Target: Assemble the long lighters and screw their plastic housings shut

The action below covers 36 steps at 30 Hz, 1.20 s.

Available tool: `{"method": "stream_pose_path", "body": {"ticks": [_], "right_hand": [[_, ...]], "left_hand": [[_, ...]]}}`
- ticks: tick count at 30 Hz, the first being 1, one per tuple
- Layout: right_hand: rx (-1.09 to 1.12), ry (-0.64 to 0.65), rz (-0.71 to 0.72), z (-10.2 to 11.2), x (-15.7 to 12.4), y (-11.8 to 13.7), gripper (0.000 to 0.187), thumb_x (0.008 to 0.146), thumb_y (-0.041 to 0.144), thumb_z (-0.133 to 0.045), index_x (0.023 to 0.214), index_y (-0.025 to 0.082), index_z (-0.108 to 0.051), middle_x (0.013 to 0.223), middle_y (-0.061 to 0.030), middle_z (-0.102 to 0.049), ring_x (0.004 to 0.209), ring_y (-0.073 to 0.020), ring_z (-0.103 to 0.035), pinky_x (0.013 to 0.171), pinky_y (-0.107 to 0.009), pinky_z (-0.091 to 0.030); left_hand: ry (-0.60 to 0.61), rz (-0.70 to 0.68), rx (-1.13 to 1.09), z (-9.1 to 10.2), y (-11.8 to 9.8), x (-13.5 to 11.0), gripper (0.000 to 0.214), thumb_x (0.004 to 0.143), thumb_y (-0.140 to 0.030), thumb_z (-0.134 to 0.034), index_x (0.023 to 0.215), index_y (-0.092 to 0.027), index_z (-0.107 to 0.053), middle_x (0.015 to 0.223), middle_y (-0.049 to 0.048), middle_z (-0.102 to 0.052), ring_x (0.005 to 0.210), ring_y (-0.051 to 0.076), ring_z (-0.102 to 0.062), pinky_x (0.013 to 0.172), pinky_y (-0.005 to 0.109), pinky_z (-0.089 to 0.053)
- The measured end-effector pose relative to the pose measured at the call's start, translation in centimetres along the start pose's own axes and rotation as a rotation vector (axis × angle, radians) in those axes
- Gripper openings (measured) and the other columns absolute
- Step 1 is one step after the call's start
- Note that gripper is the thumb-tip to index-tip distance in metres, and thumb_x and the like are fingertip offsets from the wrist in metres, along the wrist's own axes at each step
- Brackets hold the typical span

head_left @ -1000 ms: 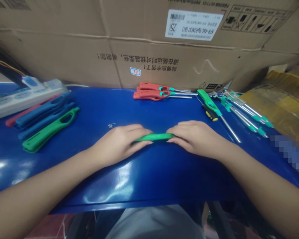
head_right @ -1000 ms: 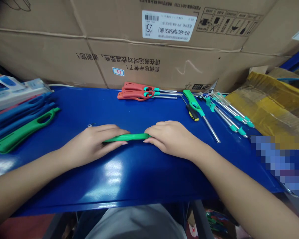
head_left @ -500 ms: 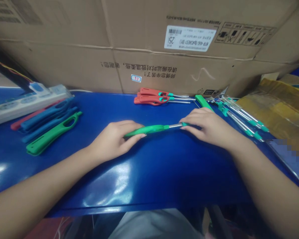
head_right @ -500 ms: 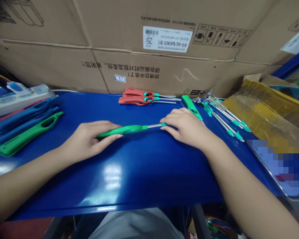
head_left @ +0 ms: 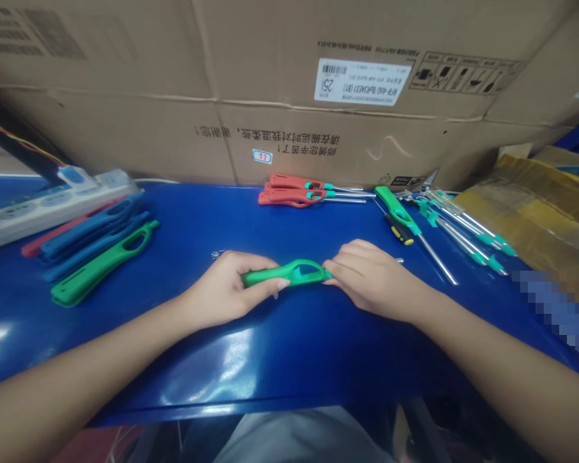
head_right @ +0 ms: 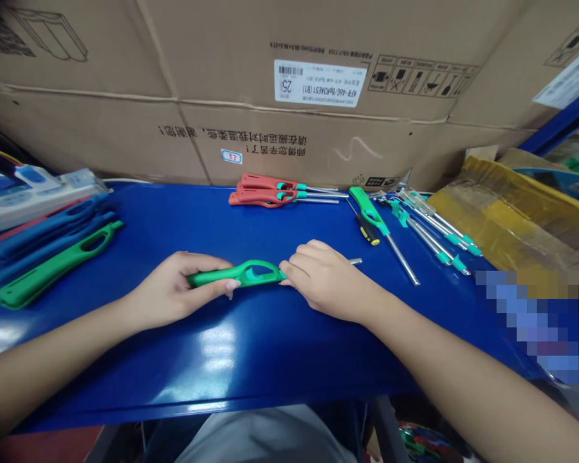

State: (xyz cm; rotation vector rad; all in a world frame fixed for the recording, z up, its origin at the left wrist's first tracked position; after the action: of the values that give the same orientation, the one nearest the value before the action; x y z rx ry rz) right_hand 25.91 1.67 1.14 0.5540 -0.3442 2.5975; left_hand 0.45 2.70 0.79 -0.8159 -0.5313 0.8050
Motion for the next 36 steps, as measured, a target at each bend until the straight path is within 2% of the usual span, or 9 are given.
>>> {"method": "stream_pose_path", "body": {"ticks": [2,6,10,13,22,27,32,34,36], "right_hand": [[0.016,0.002,-0.001,0.0,0.0,0.1,0.025,0.105,0.021,-0.051,0.101,0.006,-0.07,0.082,-0.0106,-0.071,0.076,-0.0225,-0.057,0.073,-0.037,-0.045],[0.099,0.033,-0.006,0.0,-0.1,0.4,0.023,0.105,0.019,-0.051,0.1,0.007,-0.07,0.085,-0.0113,-0.071,0.078,-0.0223,-0.057,0.076,-0.037,-0.047],[0.157,0.061,-0.022,0.0,-0.2,0.4,0.022,0.104,0.019,-0.051,0.102,0.007,-0.07,0.085,-0.0114,-0.071,0.078,-0.0218,-0.057,0.078,-0.036,-0.047],[0.168,0.085,-0.042,0.0,-0.2,0.2,0.023,0.104,0.02,-0.052,0.103,0.007,-0.07,0.086,-0.011,-0.071,0.079,-0.0221,-0.058,0.078,-0.037,-0.047],[0.221,0.219,-0.305,0.6,-0.1,-2.1,0.015,0.101,0.026,-0.058,0.097,0.017,-0.069,0.088,-0.0068,-0.069,0.084,-0.0225,-0.061,0.084,-0.038,-0.044],[0.226,0.314,-0.369,0.4,-0.4,-2.6,0.01,0.096,0.028,-0.063,0.093,0.019,-0.066,0.087,-0.0051,-0.068,0.084,-0.0221,-0.059,0.081,-0.036,-0.043],[0.446,0.275,-0.421,0.6,-0.8,-4.0,0.009,0.089,0.021,-0.064,0.097,0.02,-0.067,0.092,-0.0048,-0.069,0.085,-0.02,-0.062,0.08,-0.034,-0.048],[0.395,0.207,-0.524,1.1,-1.4,-5.3,0.011,0.09,0.024,-0.06,0.097,0.02,-0.068,0.098,-0.0071,-0.07,0.088,-0.0213,-0.064,0.082,-0.035,-0.05],[0.135,0.186,-0.753,1.7,-2.4,-7.0,0.018,0.092,0.032,-0.059,0.099,0.019,-0.068,0.104,-0.0115,-0.069,0.091,-0.0264,-0.066,0.082,-0.039,-0.051]], "left_hand": [[-0.011,-0.028,0.018,0.1,-0.1,-0.1,0.027,0.096,-0.037,-0.066,0.083,-0.015,-0.075,0.07,0.0011,-0.073,0.059,0.013,-0.063,0.055,0.021,-0.046],[-0.069,-0.227,0.203,0.0,-0.7,-0.7,0.018,0.097,-0.031,-0.067,0.099,-0.016,-0.077,0.08,0.002,-0.075,0.062,0.012,-0.064,0.058,0.022,-0.047],[-0.089,-0.4,0.348,-0.4,-1.0,-1.2,0.02,0.1,-0.025,-0.062,0.108,-0.011,-0.073,0.087,0.0056,-0.074,0.073,0.015,-0.069,0.068,0.023,-0.052],[-0.068,-0.447,0.439,-0.7,-0.7,-1.2,0.024,0.103,-0.025,-0.058,0.116,-0.009,-0.07,0.091,0.0069,-0.073,0.077,0.016,-0.069,0.071,0.025,-0.054],[0.038,-0.251,0.59,-1.0,-0.2,0.1,0.041,0.11,-0.039,-0.04,0.143,-0.02,-0.054,0.123,0.0105,-0.066,0.106,0.024,-0.067,0.09,0.038,-0.056],[0.052,-0.26,0.585,-1.0,0.1,0.2,0.039,0.106,-0.04,-0.048,0.14,-0.02,-0.057,0.121,0.0113,-0.064,0.108,0.026,-0.062,0.094,0.041,-0.053],[0.049,-0.21,0.664,-0.4,0.1,0.1,0.039,0.105,-0.04,-0.049,0.136,-0.02,-0.06,0.12,0.0112,-0.064,0.107,0.028,-0.062,0.09,0.042,-0.053],[0.043,-0.19,0.714,0.1,-0.1,0.0,0.042,0.103,-0.042,-0.051,0.138,-0.019,-0.059,0.123,0.0118,-0.064,0.108,0.029,-0.062,0.09,0.043,-0.054],[0.058,-0.163,0.734,0.6,-0.3,-0.2,0.042,0.1,-0.041,-0.055,0.136,-0.019,-0.06,0.121,0.0109,-0.064,0.108,0.03,-0.063,0.089,0.043,-0.055]]}}
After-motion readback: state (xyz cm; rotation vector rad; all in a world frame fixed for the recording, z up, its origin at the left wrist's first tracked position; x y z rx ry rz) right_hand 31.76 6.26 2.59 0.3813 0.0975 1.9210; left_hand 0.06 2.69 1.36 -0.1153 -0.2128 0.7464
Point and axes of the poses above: each hand's wrist, its own x-axis towards the middle knuckle, its own z-axis out of the back of the hand, y = z × x, the point moved 2 cm from there along x, towards the middle knuckle
